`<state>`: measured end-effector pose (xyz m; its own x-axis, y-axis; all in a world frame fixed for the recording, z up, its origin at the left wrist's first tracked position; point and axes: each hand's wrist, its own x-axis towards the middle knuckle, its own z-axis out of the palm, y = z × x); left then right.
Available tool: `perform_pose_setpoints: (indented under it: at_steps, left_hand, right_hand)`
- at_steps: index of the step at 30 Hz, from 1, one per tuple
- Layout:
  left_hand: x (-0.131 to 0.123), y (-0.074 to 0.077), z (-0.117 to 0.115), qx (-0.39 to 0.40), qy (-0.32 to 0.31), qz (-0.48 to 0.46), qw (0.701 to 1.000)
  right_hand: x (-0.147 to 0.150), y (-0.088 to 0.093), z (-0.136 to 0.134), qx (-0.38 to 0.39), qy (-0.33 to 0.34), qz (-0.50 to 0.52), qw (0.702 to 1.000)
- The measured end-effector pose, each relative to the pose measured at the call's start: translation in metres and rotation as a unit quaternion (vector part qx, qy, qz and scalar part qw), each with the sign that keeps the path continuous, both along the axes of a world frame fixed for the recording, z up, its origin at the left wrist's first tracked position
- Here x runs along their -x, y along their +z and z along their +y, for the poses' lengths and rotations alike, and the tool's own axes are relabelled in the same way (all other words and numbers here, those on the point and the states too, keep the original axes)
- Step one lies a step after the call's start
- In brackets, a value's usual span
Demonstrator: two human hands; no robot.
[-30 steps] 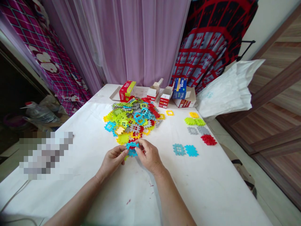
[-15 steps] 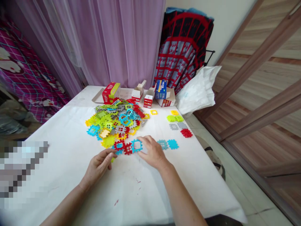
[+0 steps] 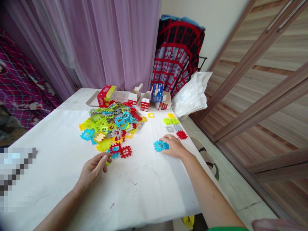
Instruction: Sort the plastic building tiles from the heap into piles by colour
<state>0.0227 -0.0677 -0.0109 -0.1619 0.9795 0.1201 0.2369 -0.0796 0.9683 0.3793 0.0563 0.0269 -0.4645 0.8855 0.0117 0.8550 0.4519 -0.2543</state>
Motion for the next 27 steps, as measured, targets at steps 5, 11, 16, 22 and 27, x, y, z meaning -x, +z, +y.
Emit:
perform_pose_setpoints:
  at_steps: [5,11,16,22,27]
  left_hand:
    - [0.001,-0.001,0.001,0.003,-0.001,0.003,1.000]
    - [0.001,0.001,0.000,0.003,-0.004,0.006,1.000]
    - [0.001,0.001,0.000,-0.004,-0.003,0.008,1.000]
    - [0.001,-0.001,0.001,-0.003,-0.005,0.011,1.000]
    - [0.001,-0.001,0.001,-0.003,-0.004,0.008,1.000]
  right_hand:
    - [0.006,-0.002,0.001,0.028,-0.022,-0.040,0.999]
    - [0.009,0.002,0.004,0.068,-0.028,-0.080,0.994]
    - [0.011,0.004,0.005,0.084,-0.022,-0.092,0.992]
    - [0.013,0.004,0.007,0.088,-0.015,-0.104,0.991]
    - [0.008,0.002,0.010,0.087,-0.021,-0.095,0.991]
